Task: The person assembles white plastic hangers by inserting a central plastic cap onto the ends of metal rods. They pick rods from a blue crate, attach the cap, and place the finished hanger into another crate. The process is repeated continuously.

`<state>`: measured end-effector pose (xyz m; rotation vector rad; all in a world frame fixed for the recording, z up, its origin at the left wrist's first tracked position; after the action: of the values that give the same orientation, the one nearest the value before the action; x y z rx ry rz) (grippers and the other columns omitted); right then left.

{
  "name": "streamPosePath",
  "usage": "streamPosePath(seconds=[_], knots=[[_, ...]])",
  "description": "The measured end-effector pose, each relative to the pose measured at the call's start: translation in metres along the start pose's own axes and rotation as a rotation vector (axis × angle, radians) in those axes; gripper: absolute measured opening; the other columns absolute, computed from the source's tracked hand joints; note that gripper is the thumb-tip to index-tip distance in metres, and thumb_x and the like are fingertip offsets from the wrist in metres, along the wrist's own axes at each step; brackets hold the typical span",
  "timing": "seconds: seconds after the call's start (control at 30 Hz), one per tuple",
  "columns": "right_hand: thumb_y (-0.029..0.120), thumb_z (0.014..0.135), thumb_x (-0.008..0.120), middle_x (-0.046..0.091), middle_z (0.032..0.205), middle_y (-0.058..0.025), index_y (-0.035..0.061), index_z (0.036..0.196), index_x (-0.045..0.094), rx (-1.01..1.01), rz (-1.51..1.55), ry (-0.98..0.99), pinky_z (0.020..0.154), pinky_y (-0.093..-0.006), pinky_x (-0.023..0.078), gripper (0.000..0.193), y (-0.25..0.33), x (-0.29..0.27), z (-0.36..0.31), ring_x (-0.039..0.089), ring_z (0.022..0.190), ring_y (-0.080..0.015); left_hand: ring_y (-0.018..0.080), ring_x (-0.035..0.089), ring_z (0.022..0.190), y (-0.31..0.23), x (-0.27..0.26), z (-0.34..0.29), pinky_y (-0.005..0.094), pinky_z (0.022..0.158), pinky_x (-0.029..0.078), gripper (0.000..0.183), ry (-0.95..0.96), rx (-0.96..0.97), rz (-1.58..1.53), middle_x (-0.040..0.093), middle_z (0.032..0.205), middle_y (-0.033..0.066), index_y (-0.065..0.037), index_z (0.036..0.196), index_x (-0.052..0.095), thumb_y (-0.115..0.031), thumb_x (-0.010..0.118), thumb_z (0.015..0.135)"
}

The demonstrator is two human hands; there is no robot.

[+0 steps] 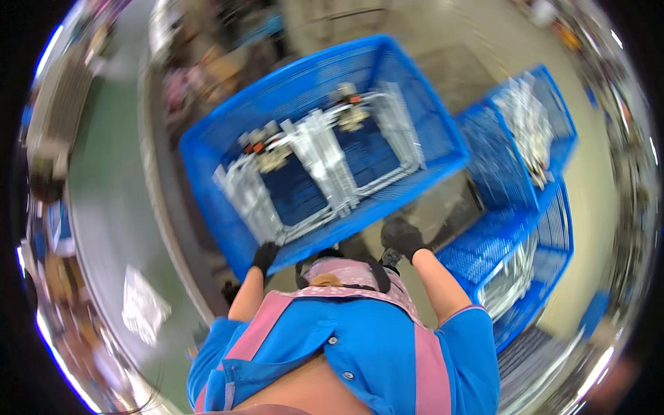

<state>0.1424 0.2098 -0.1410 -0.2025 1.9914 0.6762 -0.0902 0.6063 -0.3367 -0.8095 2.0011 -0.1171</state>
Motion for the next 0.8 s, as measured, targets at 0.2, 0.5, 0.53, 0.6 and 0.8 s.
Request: streamPosePath(seconds=[0.2,0.5,0.53,0.6,0.8], knots=[[0.036,0.080,0.062,0.064,0.100,-0.0123,0.0175,0.100,0.065,0.322,0.214,-0.225,0.078,-0.0466,0.051,0.028,-0.076,-0.005,-0.152,0.064,0.091,-0.0342,0.0386,0.062,0.094,-0.112,0.050,0.037,0.0478,0.083,0.048,0.034,0.321,0.302,0.093,0.066,0.097,0.0207,-0.007,0.087,0.068,-0.039,0.058,0.082],[0.044,0.085,0.057,0.064,0.112,-0.0157,0.0117,0.112,0.063,0.791,0.429,-0.213,0.089,-0.0425,0.048,0.043,-0.189,0.070,-0.344,0.060,0.105,-0.0332,0.0375,0.061,0.095,-0.400,-0.019,0.063,0.0430,0.079,0.049,0.030,0.191,0.431,0.054,0.066,0.100,0.0180,-0.004,0.091,0.065,-0.031,0.054,0.086],[0.043,0.085,0.057,0.064,0.113,-0.0157,0.0109,0.112,0.063,0.803,0.444,-0.243,0.089,-0.0424,0.048,0.042,-0.196,0.069,-0.357,0.060,0.105,-0.0332,0.0378,0.061,0.093,-0.412,0.008,0.074,0.0434,0.078,0.049,0.028,0.194,0.711,0.269,0.065,0.098,0.0172,-0.004,0.091,0.064,-0.030,0.054,0.087],[0.042,0.085,0.058,0.064,0.111,-0.0158,0.0100,0.110,0.063,0.914,0.525,-0.281,0.087,-0.0429,0.048,0.041,-0.211,0.067,-0.388,0.060,0.103,-0.0341,0.0382,0.060,0.089,-0.468,0.045,0.062,0.0445,0.076,0.048,0.026,0.298,0.936,0.369,0.064,0.094,0.0166,-0.003,0.091,0.062,-0.027,0.053,0.089],[0.036,0.086,0.060,0.067,0.104,-0.0150,0.0084,0.107,0.065,1.014,0.616,-0.484,0.083,-0.0421,0.049,0.035,-0.238,0.077,-0.439,0.062,0.098,-0.0336,0.0345,0.062,0.092,-0.595,0.128,0.026,0.0412,0.079,0.049,0.031,0.716,0.755,0.200,0.065,0.103,0.0186,-0.002,0.098,0.065,-0.030,0.054,0.090]])
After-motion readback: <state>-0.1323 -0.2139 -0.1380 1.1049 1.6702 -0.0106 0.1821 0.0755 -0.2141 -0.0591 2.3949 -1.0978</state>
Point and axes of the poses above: each hand's wrist, its own z-axis towards the middle knuckle, its own x-axis out of the palm, y = z × x, the point moved 9 cm from there along z, towards the middle knuckle
